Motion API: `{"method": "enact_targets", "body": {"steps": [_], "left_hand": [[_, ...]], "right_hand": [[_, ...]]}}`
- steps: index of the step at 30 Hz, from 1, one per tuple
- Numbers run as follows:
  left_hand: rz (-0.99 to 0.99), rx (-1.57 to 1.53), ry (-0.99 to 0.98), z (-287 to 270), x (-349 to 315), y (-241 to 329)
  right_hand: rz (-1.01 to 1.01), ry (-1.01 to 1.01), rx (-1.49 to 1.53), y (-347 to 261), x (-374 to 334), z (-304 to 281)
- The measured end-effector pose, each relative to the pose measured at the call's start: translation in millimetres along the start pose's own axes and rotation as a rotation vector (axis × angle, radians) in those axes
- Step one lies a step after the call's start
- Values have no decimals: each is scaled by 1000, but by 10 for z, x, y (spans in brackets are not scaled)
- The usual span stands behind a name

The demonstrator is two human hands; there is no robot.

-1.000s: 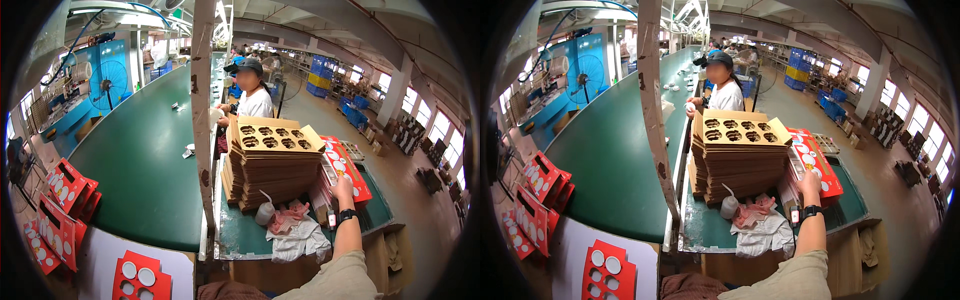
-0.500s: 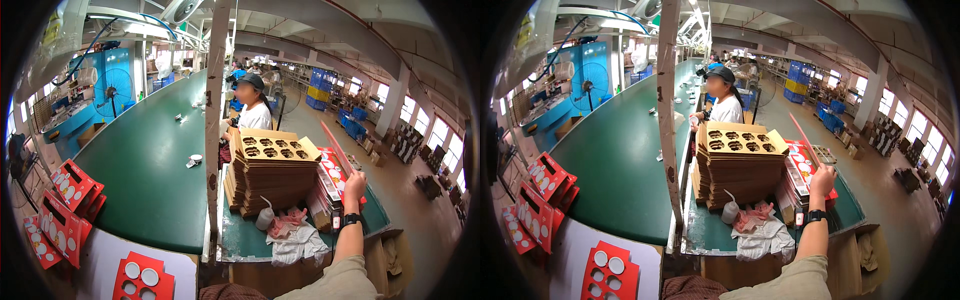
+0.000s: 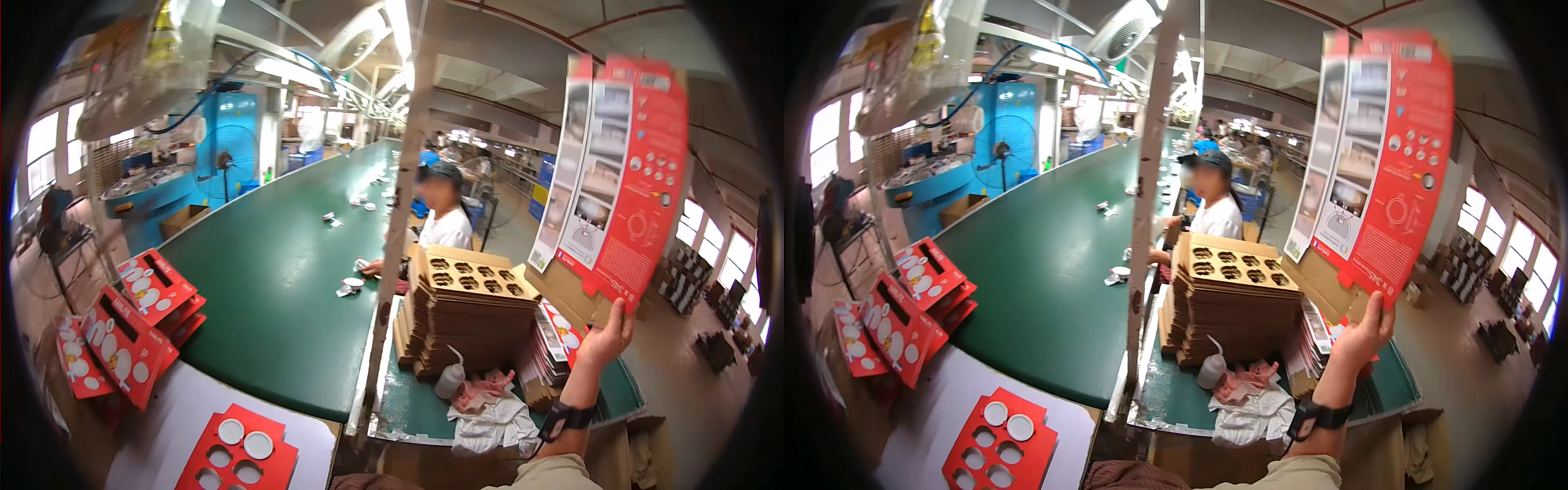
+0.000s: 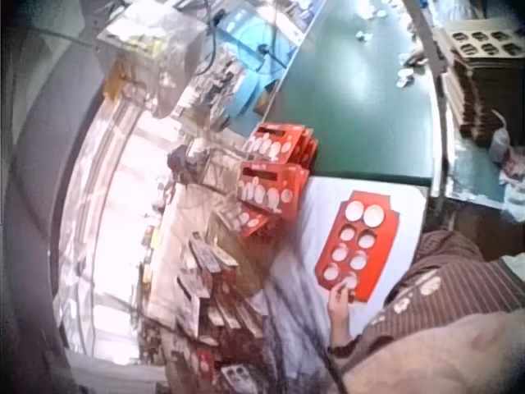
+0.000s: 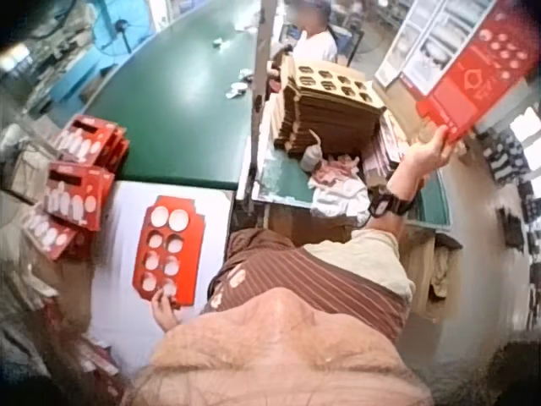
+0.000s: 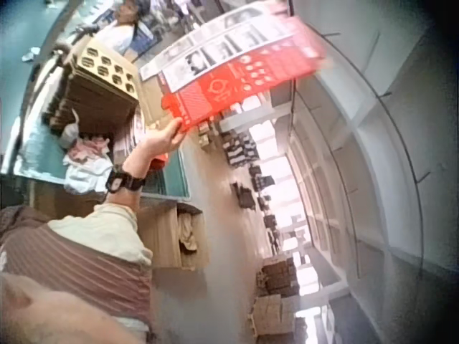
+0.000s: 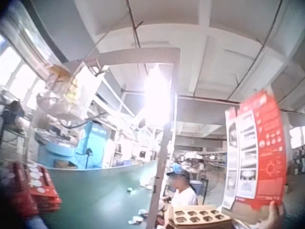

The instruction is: Assembling and filling cardboard lightbulb boxes on a factory production line.

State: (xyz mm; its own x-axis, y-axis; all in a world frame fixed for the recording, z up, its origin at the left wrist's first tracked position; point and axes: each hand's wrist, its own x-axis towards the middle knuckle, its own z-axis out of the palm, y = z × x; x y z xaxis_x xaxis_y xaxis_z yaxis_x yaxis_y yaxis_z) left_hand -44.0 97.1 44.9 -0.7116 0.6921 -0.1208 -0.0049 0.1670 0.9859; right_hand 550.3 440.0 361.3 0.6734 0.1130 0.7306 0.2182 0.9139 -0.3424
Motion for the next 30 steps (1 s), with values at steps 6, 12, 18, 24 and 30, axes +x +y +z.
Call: {"method": "enact_targets", "body": {"steps": [6,12,18,24,30], "left_hand": [[106,-72,24,324,-277,782],[202,-154,-267,189,-310,1314],[553,-763,-307,46,-509,1797],[252,-892,395,-163,-551,1359],[329,500,720,-599,-684,1126]], "right_hand": [[-596,-275,-741,-98,-730,223],[202,-498,313,-323,-1821,1194],[-239,-1362,357,-1010,-2984,1393],[-377,-1797,761,-1434,-3957,1161],[128,-2140,934,-1409,-4058,1415]]}}
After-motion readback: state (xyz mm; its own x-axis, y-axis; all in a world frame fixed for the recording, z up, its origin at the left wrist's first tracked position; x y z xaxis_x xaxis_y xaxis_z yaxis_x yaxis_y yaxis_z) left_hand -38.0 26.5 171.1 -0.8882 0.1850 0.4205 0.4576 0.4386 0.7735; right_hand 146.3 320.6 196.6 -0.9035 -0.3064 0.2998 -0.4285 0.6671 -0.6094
